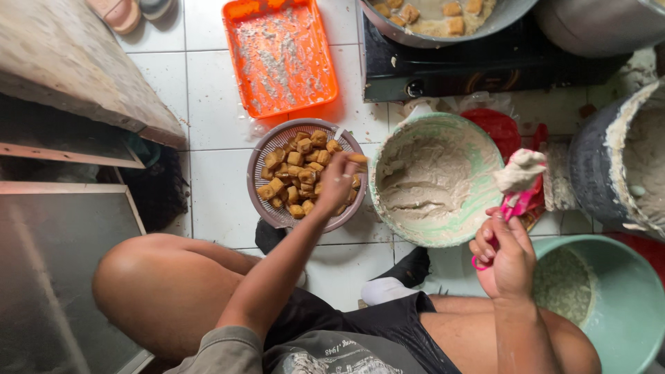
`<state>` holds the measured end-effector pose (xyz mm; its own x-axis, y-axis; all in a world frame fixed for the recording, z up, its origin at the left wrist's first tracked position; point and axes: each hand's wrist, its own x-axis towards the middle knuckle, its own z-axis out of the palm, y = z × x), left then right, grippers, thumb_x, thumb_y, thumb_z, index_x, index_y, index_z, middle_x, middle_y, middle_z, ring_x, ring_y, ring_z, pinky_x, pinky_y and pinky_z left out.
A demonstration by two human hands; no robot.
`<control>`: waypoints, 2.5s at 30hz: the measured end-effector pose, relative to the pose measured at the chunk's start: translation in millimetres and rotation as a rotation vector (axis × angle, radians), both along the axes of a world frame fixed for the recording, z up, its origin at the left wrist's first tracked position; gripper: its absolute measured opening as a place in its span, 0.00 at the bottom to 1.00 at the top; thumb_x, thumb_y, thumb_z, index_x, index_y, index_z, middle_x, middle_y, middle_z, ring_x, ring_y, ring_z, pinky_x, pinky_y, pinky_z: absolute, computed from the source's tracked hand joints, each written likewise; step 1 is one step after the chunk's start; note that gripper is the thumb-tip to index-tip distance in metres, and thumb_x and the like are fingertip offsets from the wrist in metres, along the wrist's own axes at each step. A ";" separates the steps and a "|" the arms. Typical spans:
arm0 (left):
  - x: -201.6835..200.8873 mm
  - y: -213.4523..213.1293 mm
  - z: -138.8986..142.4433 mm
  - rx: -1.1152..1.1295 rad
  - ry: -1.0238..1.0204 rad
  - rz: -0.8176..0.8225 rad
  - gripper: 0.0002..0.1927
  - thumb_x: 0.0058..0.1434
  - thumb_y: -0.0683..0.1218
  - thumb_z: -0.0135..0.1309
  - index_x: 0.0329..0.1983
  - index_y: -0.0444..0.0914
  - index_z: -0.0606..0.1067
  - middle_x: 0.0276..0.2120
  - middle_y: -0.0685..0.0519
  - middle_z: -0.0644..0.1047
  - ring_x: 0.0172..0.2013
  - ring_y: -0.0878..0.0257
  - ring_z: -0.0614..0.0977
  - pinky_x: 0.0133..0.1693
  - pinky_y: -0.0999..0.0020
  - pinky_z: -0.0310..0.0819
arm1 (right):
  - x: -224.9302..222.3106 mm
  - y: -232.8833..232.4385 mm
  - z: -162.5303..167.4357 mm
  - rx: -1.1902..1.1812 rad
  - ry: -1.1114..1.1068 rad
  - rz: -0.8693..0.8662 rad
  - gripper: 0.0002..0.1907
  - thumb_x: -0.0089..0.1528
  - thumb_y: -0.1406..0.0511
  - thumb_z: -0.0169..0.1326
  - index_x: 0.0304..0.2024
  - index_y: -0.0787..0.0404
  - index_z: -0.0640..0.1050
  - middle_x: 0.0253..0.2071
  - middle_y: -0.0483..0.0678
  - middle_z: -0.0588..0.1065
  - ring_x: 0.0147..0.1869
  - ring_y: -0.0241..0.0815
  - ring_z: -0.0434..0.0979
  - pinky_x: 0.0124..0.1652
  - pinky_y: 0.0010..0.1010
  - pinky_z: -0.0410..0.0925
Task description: The person sits on the tiled floor and uses a pink spatula to scoop batter from a large bowl and spread it over fried tofu cubes held in the other hand, then drops each coated piece into a pot of hot oil on a portable stove. Coated tofu pieces accumulate in a colander beside the batter bowl.
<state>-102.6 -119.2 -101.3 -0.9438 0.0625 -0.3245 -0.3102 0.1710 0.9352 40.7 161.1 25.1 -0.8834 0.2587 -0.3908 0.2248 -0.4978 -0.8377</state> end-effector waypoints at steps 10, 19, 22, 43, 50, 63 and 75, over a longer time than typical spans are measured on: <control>107.5 108.2 59.1 1.007 -0.142 -0.521 0.13 0.78 0.42 0.45 0.63 0.36 0.69 0.59 0.53 0.74 0.62 0.64 0.72 0.68 0.63 0.59 | 15.9 -16.2 3.5 0.127 0.068 0.075 0.12 0.64 0.67 0.60 0.48 0.62 0.74 0.43 0.46 0.78 0.30 0.25 0.67 0.25 0.17 0.57; 129.7 134.6 95.4 0.772 -0.116 -0.058 0.14 0.70 0.44 0.51 0.57 0.36 0.72 0.56 0.51 0.75 0.56 0.62 0.76 0.59 0.64 0.71 | 17.8 -17.1 8.2 0.329 0.016 -0.010 0.14 0.62 0.69 0.63 0.48 0.62 0.74 0.34 0.42 0.75 0.25 0.25 0.66 0.23 0.17 0.57; 134.5 139.1 102.0 0.628 -0.088 -0.022 0.17 0.66 0.46 0.56 0.56 0.36 0.71 0.52 0.50 0.75 0.53 0.64 0.77 0.54 0.68 0.73 | 17.5 -19.3 3.8 0.548 0.015 -0.012 0.09 0.65 0.70 0.60 0.46 0.64 0.75 0.31 0.41 0.74 0.25 0.25 0.65 0.24 0.18 0.57; 84.4 115.6 105.9 0.806 -0.274 0.027 0.13 0.70 0.47 0.55 0.45 0.29 0.74 0.39 0.53 0.78 0.38 0.68 0.80 0.45 0.61 0.84 | 22.3 -19.6 17.9 0.458 0.038 0.157 0.24 0.76 0.56 0.38 0.42 0.65 0.79 0.24 0.39 0.66 0.24 0.25 0.58 0.25 0.18 0.53; 106.9 103.6 155.9 0.827 0.022 -0.193 0.25 0.73 0.47 0.46 0.72 0.35 0.63 0.54 0.53 0.76 0.51 0.71 0.78 0.55 0.75 0.72 | 21.9 -24.4 17.4 1.005 0.322 0.212 0.17 0.76 0.58 0.43 0.52 0.65 0.75 0.36 0.42 0.66 0.37 0.31 0.64 0.37 0.23 0.60; 87.9 77.9 168.0 1.016 -0.026 -0.257 0.31 0.75 0.45 0.45 0.79 0.35 0.56 0.69 0.49 0.67 0.66 0.65 0.70 0.69 0.67 0.61 | 16.1 -0.5 43.9 1.376 0.236 0.103 0.15 0.71 0.61 0.54 0.55 0.65 0.79 0.39 0.50 0.72 0.39 0.41 0.74 0.38 0.30 0.67; 77.7 90.4 157.7 0.836 0.165 -0.083 0.27 0.63 0.38 0.64 0.64 0.30 0.70 0.54 0.49 0.78 0.55 0.62 0.80 0.60 0.66 0.75 | 15.6 -21.2 45.6 1.706 0.440 -0.086 0.12 0.71 0.64 0.58 0.55 0.61 0.80 0.40 0.52 0.70 0.43 0.50 0.74 0.45 0.39 0.69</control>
